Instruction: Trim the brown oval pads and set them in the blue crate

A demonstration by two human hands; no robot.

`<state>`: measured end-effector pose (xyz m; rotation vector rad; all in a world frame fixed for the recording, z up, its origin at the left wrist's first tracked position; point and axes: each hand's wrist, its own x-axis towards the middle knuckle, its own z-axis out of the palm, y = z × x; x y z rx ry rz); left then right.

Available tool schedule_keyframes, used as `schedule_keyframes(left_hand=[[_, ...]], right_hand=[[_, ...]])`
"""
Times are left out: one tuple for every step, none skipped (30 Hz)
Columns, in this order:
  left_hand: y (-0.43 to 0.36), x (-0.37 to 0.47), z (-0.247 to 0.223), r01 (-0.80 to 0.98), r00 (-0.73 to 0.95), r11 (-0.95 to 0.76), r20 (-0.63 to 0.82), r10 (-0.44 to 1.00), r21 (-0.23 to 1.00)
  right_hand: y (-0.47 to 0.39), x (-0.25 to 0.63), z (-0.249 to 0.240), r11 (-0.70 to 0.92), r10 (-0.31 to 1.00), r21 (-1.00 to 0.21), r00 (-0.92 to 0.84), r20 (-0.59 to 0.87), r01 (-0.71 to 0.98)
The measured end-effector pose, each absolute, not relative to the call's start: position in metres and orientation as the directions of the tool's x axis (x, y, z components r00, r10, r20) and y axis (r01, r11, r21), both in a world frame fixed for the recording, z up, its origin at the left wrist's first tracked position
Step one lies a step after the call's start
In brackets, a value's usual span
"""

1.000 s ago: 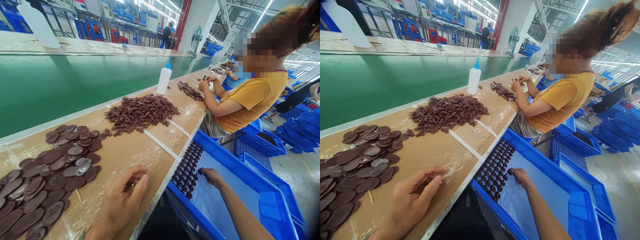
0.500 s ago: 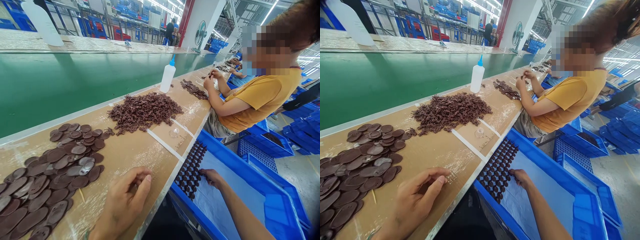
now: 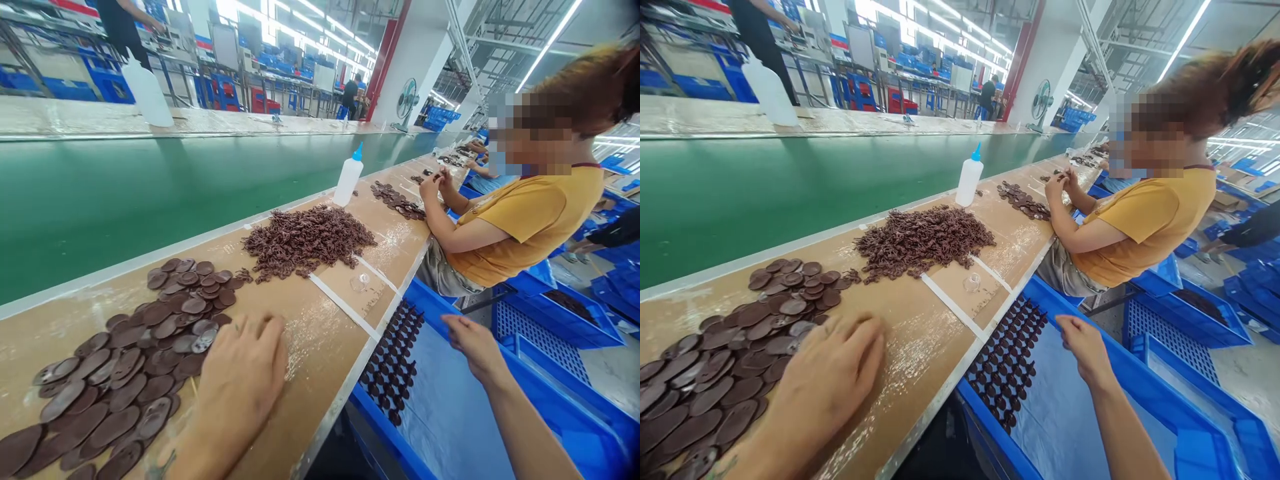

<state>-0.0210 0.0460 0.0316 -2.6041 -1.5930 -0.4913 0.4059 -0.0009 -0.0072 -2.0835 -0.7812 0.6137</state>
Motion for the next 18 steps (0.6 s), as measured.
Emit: schedule_keyframes(left_hand=[[0.052,-0.030,0.039,0.913,0.393,-0.408,0.212,0.895,0.027],[0.058,-0.039,0.045,0.935,0.354,-0.354,0.132,0.926,-0.022],[0.063,-0.048,0.050,0.952,0.305,-0.304,0.043,0.951,-0.035],[0.068,-0.056,0.053,0.964,0.262,-0.263,-0.041,0.964,-0.028],[0.072,-0.063,0.055,0.970,0.237,-0.241,-0.117,0.965,-0.019],[0.076,-0.069,0.056,0.973,0.224,-0.229,-0.172,0.959,-0.009],[0.078,-0.074,0.056,0.974,0.224,-0.229,-0.204,0.953,-0.001],[0.080,-0.076,0.056,0.972,0.231,-0.236,-0.216,0.949,0.005],[0.080,-0.078,0.055,0.970,0.239,-0.242,-0.216,0.947,0.013],[0.081,-0.078,0.054,0.969,0.245,-0.245,-0.211,0.946,0.023],[0.081,-0.078,0.053,0.969,0.246,-0.244,-0.207,0.947,0.031],[0.081,-0.077,0.053,0.970,0.244,-0.241,-0.205,0.948,0.037],[0.080,-0.077,0.054,0.971,0.238,-0.235,-0.202,0.950,0.040],[0.080,-0.077,0.055,0.973,0.232,-0.228,-0.199,0.952,0.042],[0.079,-0.077,0.057,0.974,0.225,-0.221,-0.196,0.954,0.045],[0.079,-0.077,0.059,0.976,0.218,-0.213,-0.193,0.957,0.047],[0.079,-0.077,0.061,0.978,0.211,-0.205,-0.194,0.958,0.048],[0.079,-0.077,0.062,0.979,0.203,-0.197,-0.197,0.959,0.048]], right_hand=[[0.011,0.395,0.011,-0.418,0.752,-0.830,0.653,-0.089,0.368],[0.023,0.383,0.029,-0.362,0.793,-0.830,0.608,-0.035,0.425],[0.038,0.370,0.046,-0.309,0.833,-0.818,0.553,0.012,0.485],[0.053,0.356,0.060,-0.259,0.869,-0.795,0.492,0.056,0.548],[0.070,0.342,0.071,-0.214,0.903,-0.762,0.421,0.085,0.612],[0.088,0.329,0.080,-0.170,0.930,-0.721,0.351,0.108,0.671],[0.107,0.316,0.085,-0.131,0.954,-0.678,0.277,0.112,0.724],[0.125,0.306,0.086,-0.099,0.973,-0.635,0.208,0.100,0.766],[0.143,0.298,0.086,-0.078,0.986,-0.595,0.150,0.072,0.800],[0.159,0.292,0.083,-0.065,0.994,-0.560,0.101,0.034,0.826],[0.173,0.287,0.078,-0.055,0.998,-0.528,0.062,-0.005,0.847],[0.185,0.285,0.073,-0.050,0.999,-0.499,0.035,-0.040,0.865],[0.193,0.284,0.068,-0.049,0.997,-0.471,0.019,-0.069,0.881],[0.200,0.285,0.063,-0.053,0.996,-0.446,0.014,-0.091,0.894],[0.204,0.287,0.059,-0.061,0.994,-0.422,0.018,-0.107,0.905],[0.205,0.289,0.056,-0.074,0.993,-0.401,0.028,-0.118,0.913],[0.205,0.293,0.053,-0.088,0.991,-0.385,0.043,-0.125,0.919],[0.204,0.296,0.051,-0.104,0.990,-0.376,0.060,-0.127,0.921]])
